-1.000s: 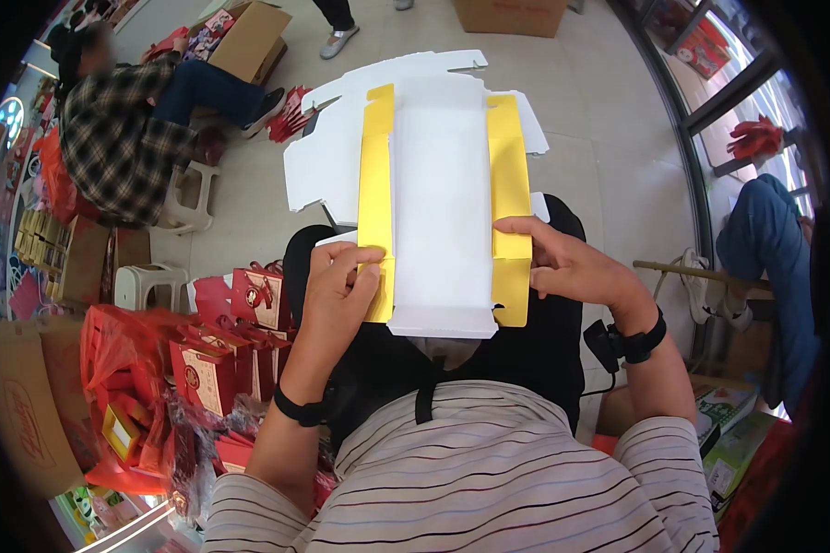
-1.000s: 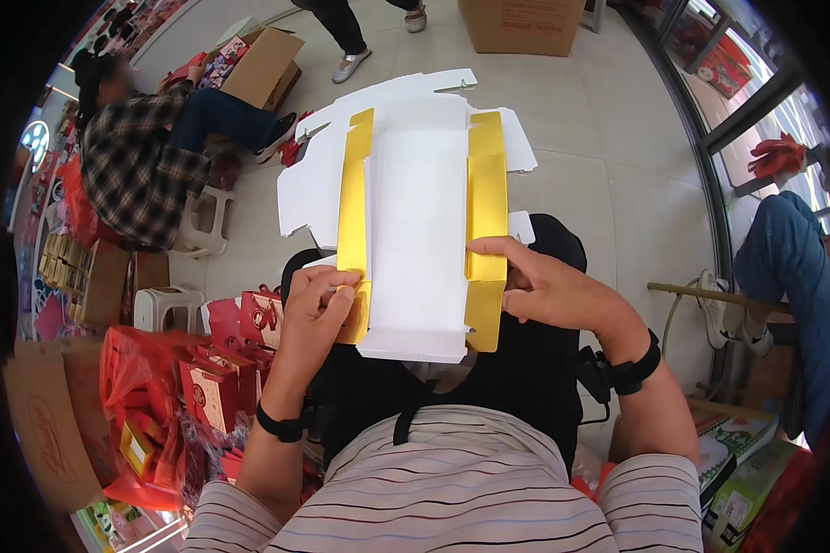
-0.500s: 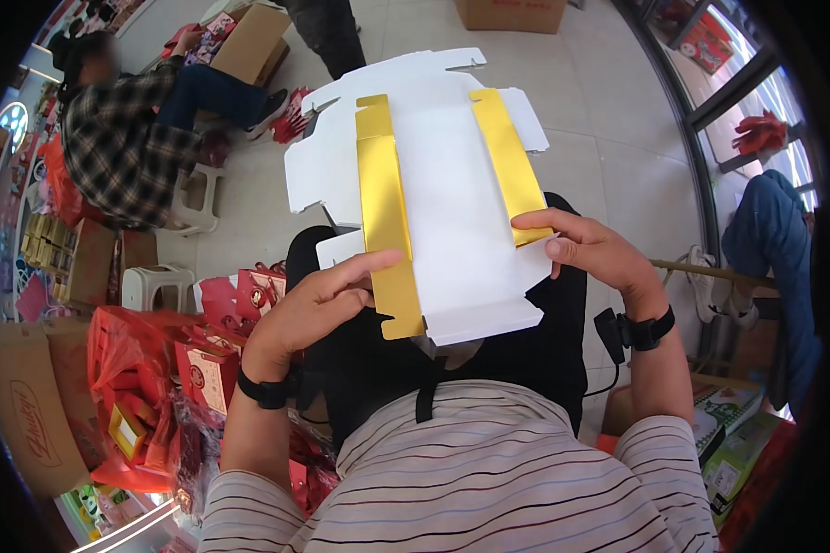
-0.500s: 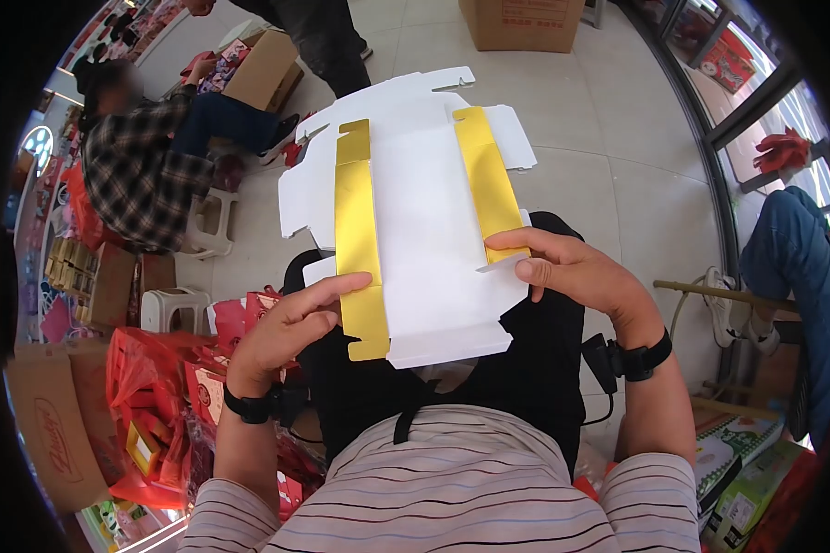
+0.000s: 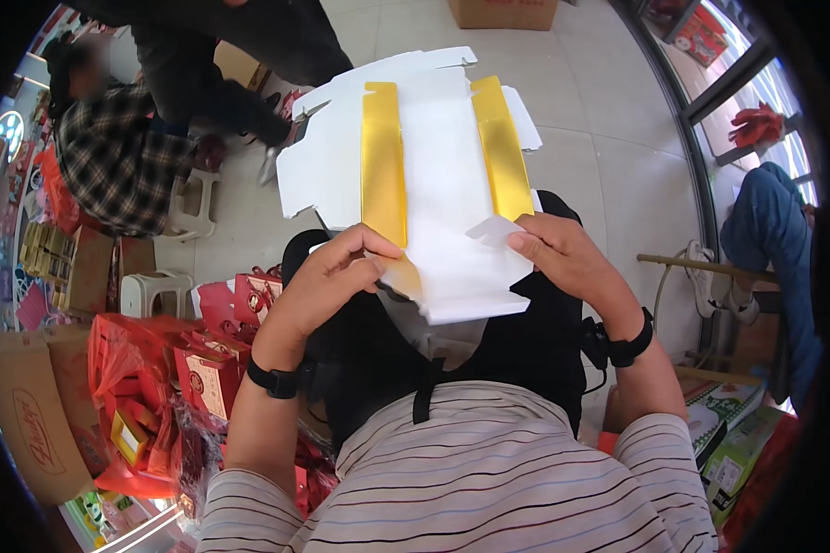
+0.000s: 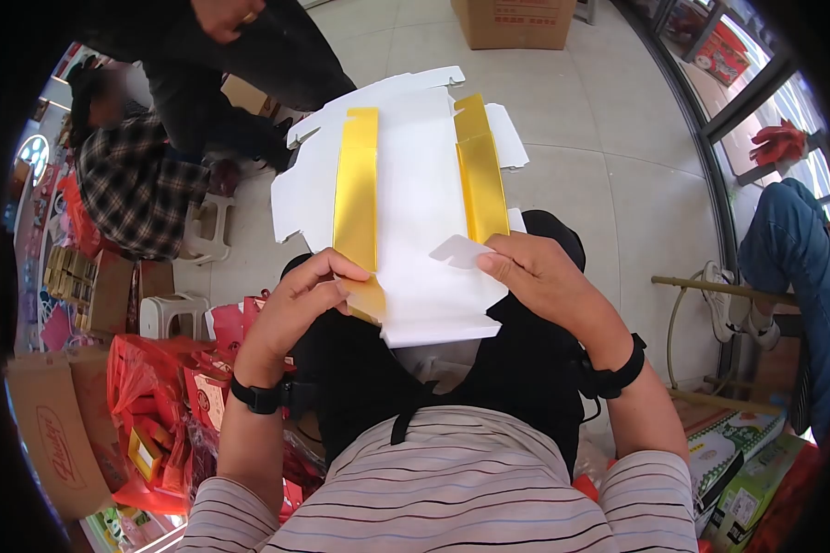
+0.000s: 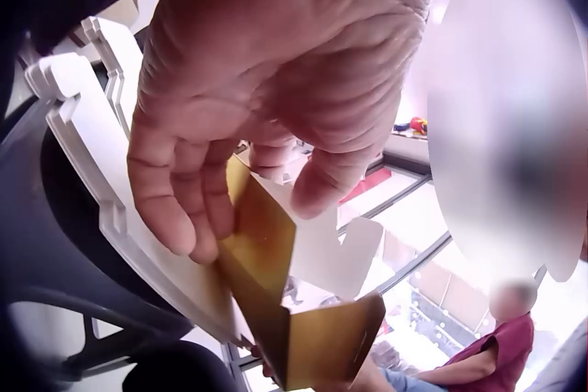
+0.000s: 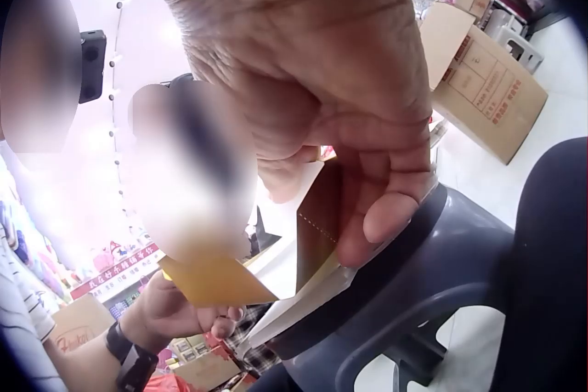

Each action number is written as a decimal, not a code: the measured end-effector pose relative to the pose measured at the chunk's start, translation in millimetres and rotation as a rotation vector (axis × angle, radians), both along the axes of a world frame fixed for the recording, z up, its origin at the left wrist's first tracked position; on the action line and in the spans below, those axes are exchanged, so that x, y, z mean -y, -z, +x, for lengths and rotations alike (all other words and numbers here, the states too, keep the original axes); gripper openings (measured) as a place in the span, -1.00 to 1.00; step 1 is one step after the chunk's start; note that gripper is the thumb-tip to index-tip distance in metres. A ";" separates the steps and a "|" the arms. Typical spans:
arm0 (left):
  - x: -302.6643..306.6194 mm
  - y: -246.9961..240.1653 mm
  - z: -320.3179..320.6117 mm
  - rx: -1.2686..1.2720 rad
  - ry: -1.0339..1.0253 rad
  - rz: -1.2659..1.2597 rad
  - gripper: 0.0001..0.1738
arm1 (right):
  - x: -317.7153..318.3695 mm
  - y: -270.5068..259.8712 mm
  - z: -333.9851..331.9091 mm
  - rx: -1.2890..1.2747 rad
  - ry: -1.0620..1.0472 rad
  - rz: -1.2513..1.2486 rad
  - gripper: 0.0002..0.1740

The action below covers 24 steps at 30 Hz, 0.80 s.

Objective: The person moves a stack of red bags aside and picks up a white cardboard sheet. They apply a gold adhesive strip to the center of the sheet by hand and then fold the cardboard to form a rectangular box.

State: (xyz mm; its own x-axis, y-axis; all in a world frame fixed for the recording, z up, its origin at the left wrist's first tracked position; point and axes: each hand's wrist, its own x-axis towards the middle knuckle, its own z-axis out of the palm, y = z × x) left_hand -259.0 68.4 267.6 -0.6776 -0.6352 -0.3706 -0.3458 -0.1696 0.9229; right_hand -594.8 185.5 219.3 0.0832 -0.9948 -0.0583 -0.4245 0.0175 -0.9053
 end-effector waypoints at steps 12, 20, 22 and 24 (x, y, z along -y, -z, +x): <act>-21.6 17.5 -58.5 0.417 0.090 -1.073 -0.78 | 10.8 -16.0 19.1 0.025 0.143 -0.058 -0.54; -20.7 17.4 -65.1 0.451 0.140 -1.159 -0.81 | 15.1 -19.1 27.5 -0.434 0.072 -0.168 -0.70; -21.2 12.6 -66.4 0.513 0.133 -1.112 -0.82 | 15.6 -20.1 29.7 -0.460 0.053 -0.196 -0.74; -17.9 16.4 -65.8 0.423 0.054 -1.268 -0.84 | 16.6 -23.6 32.1 -0.509 0.044 -0.206 -0.77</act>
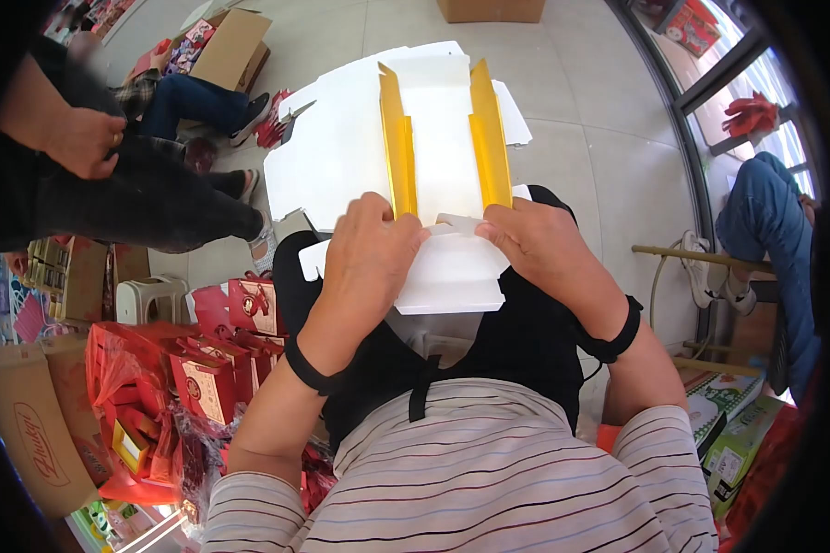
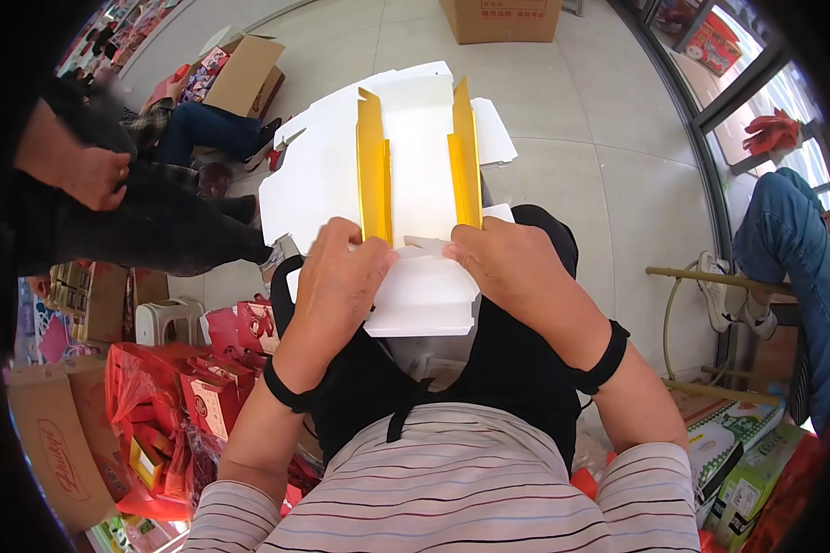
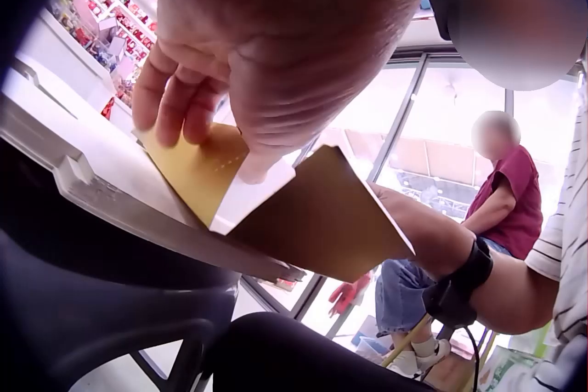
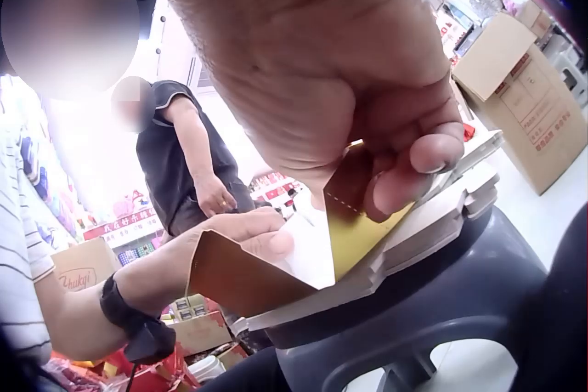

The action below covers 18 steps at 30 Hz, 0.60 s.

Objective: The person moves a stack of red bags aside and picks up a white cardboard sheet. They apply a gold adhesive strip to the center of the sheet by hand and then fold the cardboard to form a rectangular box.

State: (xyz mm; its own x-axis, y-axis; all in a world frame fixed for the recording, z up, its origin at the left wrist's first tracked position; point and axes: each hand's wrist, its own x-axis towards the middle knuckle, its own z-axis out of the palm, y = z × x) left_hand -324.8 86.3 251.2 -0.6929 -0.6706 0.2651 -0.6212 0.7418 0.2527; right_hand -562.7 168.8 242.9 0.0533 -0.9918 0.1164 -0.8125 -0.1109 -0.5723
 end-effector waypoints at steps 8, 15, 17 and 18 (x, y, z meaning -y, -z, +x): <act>19.5 22.6 -5.7 -0.185 0.020 -0.076 -0.79 | 21.5 5.1 6.1 -0.214 0.033 0.067 -0.79; 24.4 26.0 -17.7 -0.201 0.199 -0.117 -0.70 | 20.9 7.5 -4.1 -0.049 0.028 0.064 -0.79; 25.2 27.9 -17.9 -0.227 0.211 -0.096 -0.69 | 20.7 6.1 -9.0 0.092 0.037 0.119 -0.81; 25.4 27.5 -17.4 -0.232 0.215 -0.081 -0.70 | 18.6 5.0 -10.5 0.177 0.057 0.100 -0.79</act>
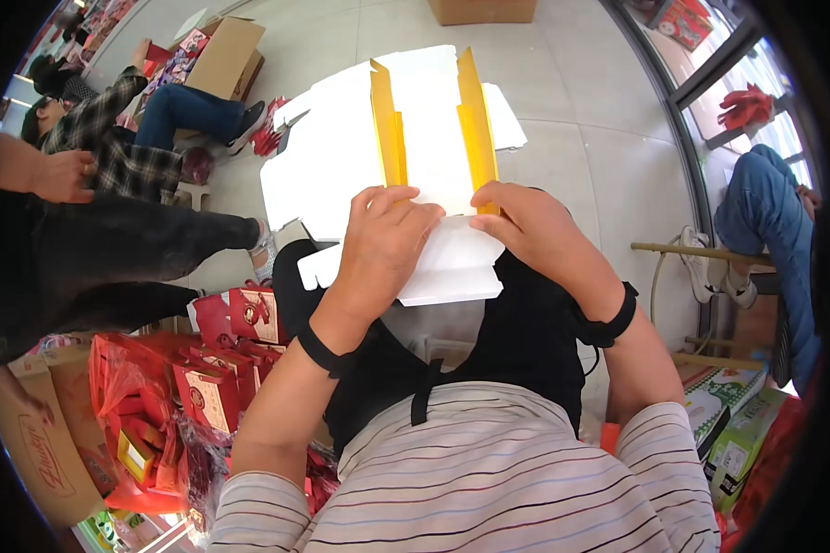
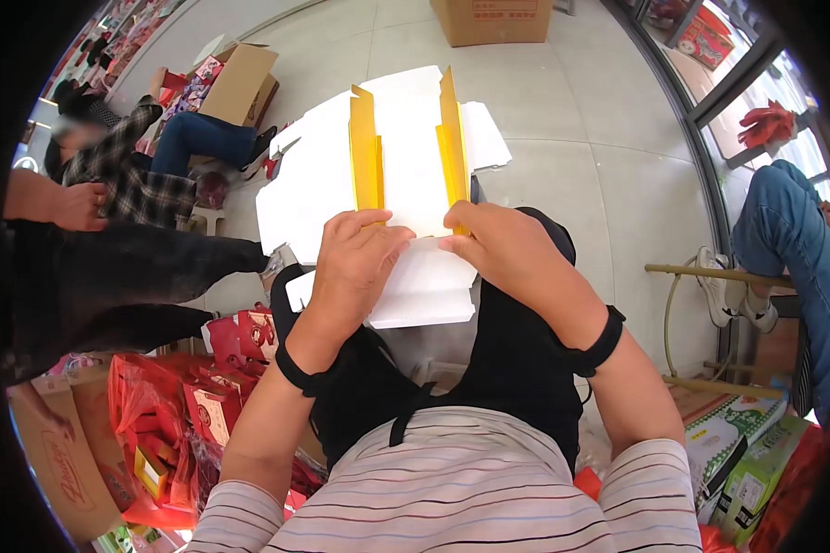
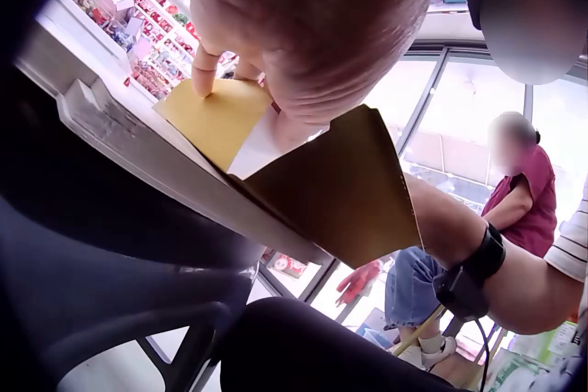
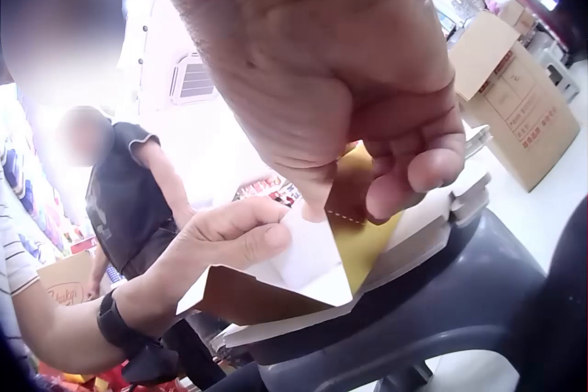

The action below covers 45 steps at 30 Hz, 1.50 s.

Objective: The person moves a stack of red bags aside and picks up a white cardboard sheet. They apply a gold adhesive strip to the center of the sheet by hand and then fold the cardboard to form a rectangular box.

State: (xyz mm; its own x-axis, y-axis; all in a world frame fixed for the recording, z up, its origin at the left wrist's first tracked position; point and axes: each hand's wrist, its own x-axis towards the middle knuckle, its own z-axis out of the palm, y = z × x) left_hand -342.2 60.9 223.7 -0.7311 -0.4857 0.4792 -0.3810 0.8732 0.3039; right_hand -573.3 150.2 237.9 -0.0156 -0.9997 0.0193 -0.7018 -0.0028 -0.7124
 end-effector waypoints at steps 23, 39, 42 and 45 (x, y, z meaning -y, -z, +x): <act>11.8 -10.4 81.0 0.131 0.055 0.241 -0.50 | -2.7 19.1 -4.5 -0.048 -0.070 -0.258 -0.88; 22.9 12.3 58.9 -0.041 0.203 0.184 -0.38 | 1.1 11.8 -11.4 -0.027 -0.138 -0.200 -0.88; 26.0 -0.2 53.5 -0.014 0.125 0.135 -0.26 | 1.7 13.4 -10.2 -0.014 -0.141 -0.194 -0.88; 34.7 -14.4 43.8 0.030 0.092 0.023 -0.16 | 2.1 13.0 -10.3 -0.003 -0.140 -0.197 -0.88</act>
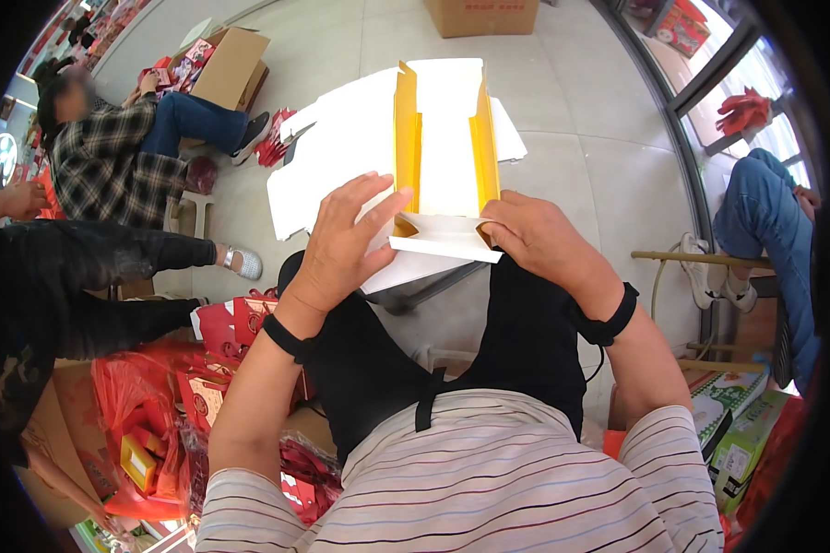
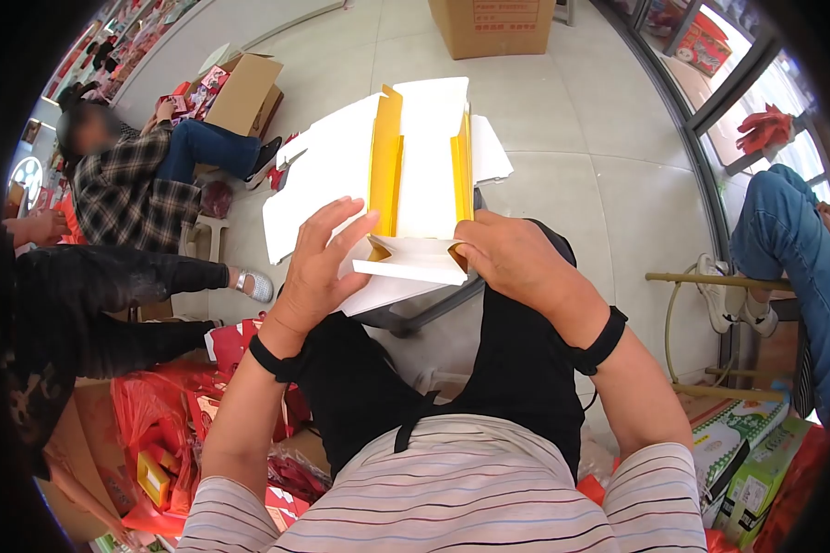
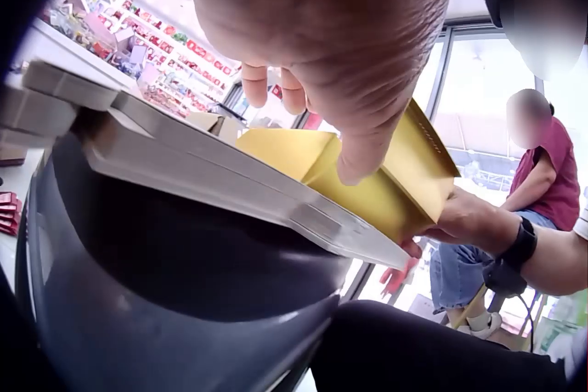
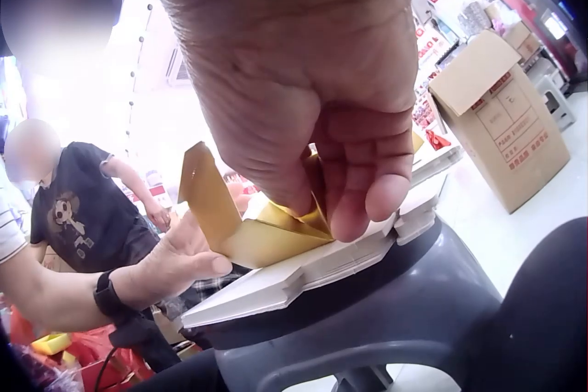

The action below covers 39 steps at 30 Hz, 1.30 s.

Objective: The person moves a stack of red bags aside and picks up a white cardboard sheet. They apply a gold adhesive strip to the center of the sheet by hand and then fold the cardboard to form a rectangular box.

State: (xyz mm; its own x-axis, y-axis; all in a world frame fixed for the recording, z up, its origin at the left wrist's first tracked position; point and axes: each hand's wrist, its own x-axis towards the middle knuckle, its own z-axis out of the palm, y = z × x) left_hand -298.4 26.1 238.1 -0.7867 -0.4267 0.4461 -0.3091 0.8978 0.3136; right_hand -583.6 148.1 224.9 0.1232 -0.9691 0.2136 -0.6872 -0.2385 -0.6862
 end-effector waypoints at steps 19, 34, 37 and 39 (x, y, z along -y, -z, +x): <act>-19.0 9.2 22.9 0.012 -0.016 0.034 -0.39 | 5.8 -8.8 25.0 -0.095 -0.071 -0.020 -0.57; -11.8 10.9 17.5 -0.031 0.008 0.157 -0.41 | 17.0 5.1 27.8 -0.031 0.002 -0.036 -0.70; -9.9 11.1 14.2 -0.082 -0.003 0.249 -0.54 | 21.8 5.3 25.7 0.002 -0.008 -0.029 -0.78; -9.0 12.1 13.7 -0.101 -0.018 0.295 -0.61 | 25.7 7.1 24.7 0.005 -0.019 -0.031 -0.81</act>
State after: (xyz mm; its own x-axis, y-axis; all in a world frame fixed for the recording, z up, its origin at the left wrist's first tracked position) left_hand -284.8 35.2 226.0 -0.7362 -0.5626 0.3763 -0.2780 0.7583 0.5897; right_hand -558.9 122.3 217.8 0.1402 -0.9595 0.2443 -0.6790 -0.2727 -0.6816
